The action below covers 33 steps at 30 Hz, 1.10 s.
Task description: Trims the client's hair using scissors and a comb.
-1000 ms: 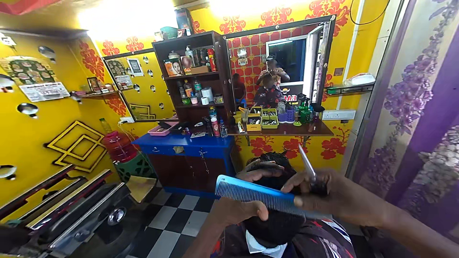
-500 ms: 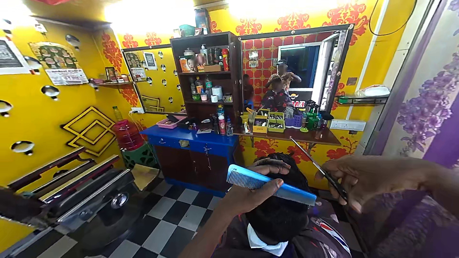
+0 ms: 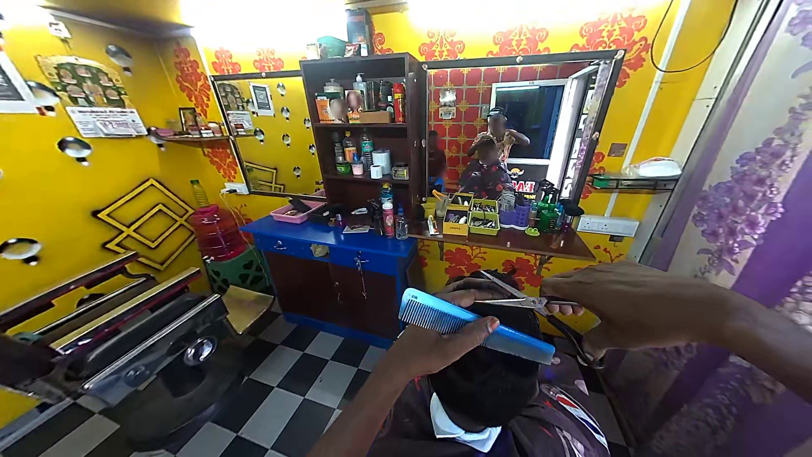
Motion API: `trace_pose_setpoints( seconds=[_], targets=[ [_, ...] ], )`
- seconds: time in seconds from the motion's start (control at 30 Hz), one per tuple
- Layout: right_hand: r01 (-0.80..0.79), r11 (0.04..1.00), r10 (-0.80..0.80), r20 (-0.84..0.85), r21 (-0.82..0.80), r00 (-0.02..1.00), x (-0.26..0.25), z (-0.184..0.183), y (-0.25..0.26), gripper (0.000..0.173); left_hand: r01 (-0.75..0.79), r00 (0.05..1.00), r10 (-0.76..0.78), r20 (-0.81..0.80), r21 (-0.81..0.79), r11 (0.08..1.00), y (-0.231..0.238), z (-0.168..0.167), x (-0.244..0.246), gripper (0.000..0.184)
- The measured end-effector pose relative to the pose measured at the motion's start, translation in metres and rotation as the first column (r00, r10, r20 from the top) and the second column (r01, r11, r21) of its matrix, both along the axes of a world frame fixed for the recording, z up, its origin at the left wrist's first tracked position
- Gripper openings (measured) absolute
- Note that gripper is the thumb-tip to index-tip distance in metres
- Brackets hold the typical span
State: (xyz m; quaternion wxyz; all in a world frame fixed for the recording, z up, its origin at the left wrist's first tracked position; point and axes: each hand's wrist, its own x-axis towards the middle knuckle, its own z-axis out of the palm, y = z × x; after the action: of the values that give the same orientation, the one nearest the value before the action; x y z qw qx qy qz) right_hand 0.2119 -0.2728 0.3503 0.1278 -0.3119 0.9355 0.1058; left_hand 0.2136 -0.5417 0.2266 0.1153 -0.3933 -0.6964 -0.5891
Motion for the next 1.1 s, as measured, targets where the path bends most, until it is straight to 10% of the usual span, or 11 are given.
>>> trace_pose_setpoints(
  seconds=[0.7,0.83,0.9,0.97,1.03,1.1],
  targets=[
    [-0.052,0.998,0.055,-0.181,0.021,0.982,0.016,0.024,-0.02,0.036,0.006,0.994,-0.012,-0.112,-0.061,0.998,-0.002,0.001,0.001,0.03],
    [-0.005,0.97,-0.053,-0.232,-0.245,0.971,0.009,0.006,-0.006,0.035,0.034,0.991,-0.042,-0.13,-0.07,0.997,-0.003,0.0,-0.003,0.03],
    [0.029,0.795,-0.117,-0.105,-0.607,0.988,-0.001,-0.024,0.006,0.024,0.015,0.991,-0.025,-0.134,-0.075,0.997,-0.004,0.0,-0.003,0.031],
    [0.198,0.405,-0.113,0.166,-0.893,0.98,-0.001,-0.06,0.01,0.024,0.004,0.99,-0.013,-0.144,-0.067,0.998,-0.004,0.0,-0.002,0.032],
    [0.382,0.032,-0.076,0.379,-0.924,0.922,0.011,-0.091,0.009,0.028,-0.002,0.986,-0.007,-0.166,-0.055,0.999,-0.004,-0.002,-0.001,0.032],
    [0.449,-0.118,-0.015,0.454,-0.886,0.891,0.021,-0.114,0.009,0.03,0.008,0.981,-0.02,-0.193,-0.061,0.998,-0.003,0.0,-0.001,0.033]
  ],
)
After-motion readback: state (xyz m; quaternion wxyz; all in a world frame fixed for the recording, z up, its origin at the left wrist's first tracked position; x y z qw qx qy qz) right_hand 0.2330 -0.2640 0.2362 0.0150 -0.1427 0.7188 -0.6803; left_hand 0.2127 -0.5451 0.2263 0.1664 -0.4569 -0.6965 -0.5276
